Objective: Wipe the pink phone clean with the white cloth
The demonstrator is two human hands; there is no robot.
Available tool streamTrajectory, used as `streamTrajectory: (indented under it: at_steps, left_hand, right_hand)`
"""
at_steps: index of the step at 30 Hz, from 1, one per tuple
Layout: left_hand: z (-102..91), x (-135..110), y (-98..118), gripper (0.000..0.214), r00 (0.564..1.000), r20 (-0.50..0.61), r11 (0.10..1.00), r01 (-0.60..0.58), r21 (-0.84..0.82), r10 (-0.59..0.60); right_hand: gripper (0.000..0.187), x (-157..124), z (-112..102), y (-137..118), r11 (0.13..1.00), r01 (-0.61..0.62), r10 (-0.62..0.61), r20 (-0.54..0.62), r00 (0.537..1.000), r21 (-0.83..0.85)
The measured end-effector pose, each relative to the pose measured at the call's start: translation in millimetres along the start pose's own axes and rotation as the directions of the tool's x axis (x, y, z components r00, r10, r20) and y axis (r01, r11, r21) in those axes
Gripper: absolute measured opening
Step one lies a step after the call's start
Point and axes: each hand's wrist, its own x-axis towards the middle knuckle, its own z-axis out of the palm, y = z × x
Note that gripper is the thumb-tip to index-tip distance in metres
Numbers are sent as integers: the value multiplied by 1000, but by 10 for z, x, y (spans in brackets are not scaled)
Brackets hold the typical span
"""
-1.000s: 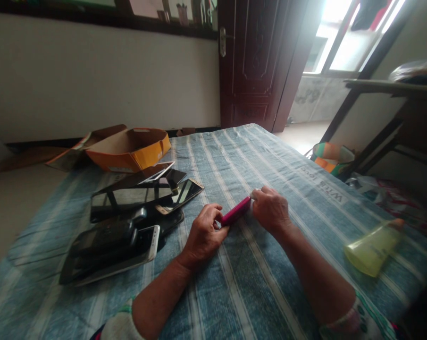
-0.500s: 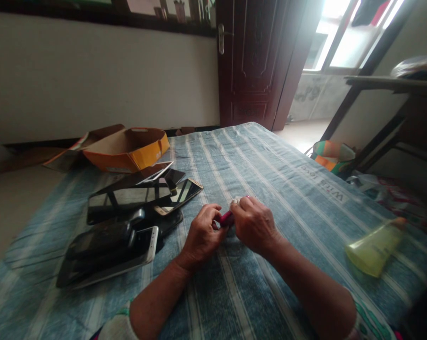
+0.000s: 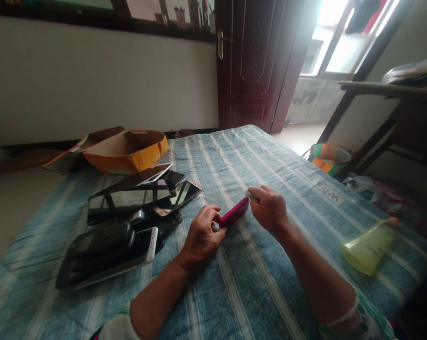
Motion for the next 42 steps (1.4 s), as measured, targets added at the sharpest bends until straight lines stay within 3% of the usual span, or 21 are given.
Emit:
streamTrajectory:
  at_steps: [2, 5, 8, 12, 16, 23, 25, 28, 31, 34, 37, 42]
  left_hand:
    - [5, 3, -6, 10, 1000, 4, 1000, 0, 0, 0]
    - [0, 18, 2, 5, 1000, 1, 1000, -6, -18, 6]
    - [-19, 33, 20, 3, 1000, -11, 999, -20, -38, 20]
    - [-33, 31, 22, 3, 1000, 14, 999, -6, -32, 7]
    - [-24, 18, 6, 8, 1000, 15, 1000, 4, 0, -4]
    - [-21, 11, 11, 11, 1000, 19, 1000, 1, 5, -1]
    - [-21, 11, 14, 10, 1000, 21, 1000, 7, 8, -8]
    - [-30, 16, 21, 7, 999, 39, 1000, 24, 4, -24]
    - [-44, 26, 33, 4, 999, 48, 1000, 26, -16, -26]
    - [-54, 38, 37, 5, 1000, 20, 1000, 13, -19, -13]
    - [-55, 44, 30, 5, 999, 41, 999, 24, -38, -22]
    - [-47, 42, 23, 6, 998, 49, 1000, 25, -11, -24]
  right_hand:
    - [24, -93, -4, -130, 990, 142, -141, -62, 988, 8]
    - [22, -257, 13, -348, 924, 382, -381, -77, 921, -7]
    - [18, -363, 36, -482, 877, 480, -480, -34, 877, -12]
    - [17, -323, 16, -445, 909, 414, -411, 71, 909, -46]
    - [17, -161, -29, -264, 964, 236, -218, 145, 965, -123]
    - [22, 10, -32, -19, 989, -14, 32, 128, 991, -145]
    - [22, -12, -40, -46, 993, 6, 3, 70, 998, -117]
    - [20, -124, -38, -196, 983, 172, -172, -8, 985, -66]
    - [18, -286, 0, -399, 923, 386, -386, -14, 922, -9]
    - [16, -394, 42, -530, 877, 481, -481, 17, 876, 13]
    - [14, -386, 45, -527, 891, 454, -453, 62, 889, -4]
    - [15, -205, -14, -334, 952, 291, -279, 122, 953, -91]
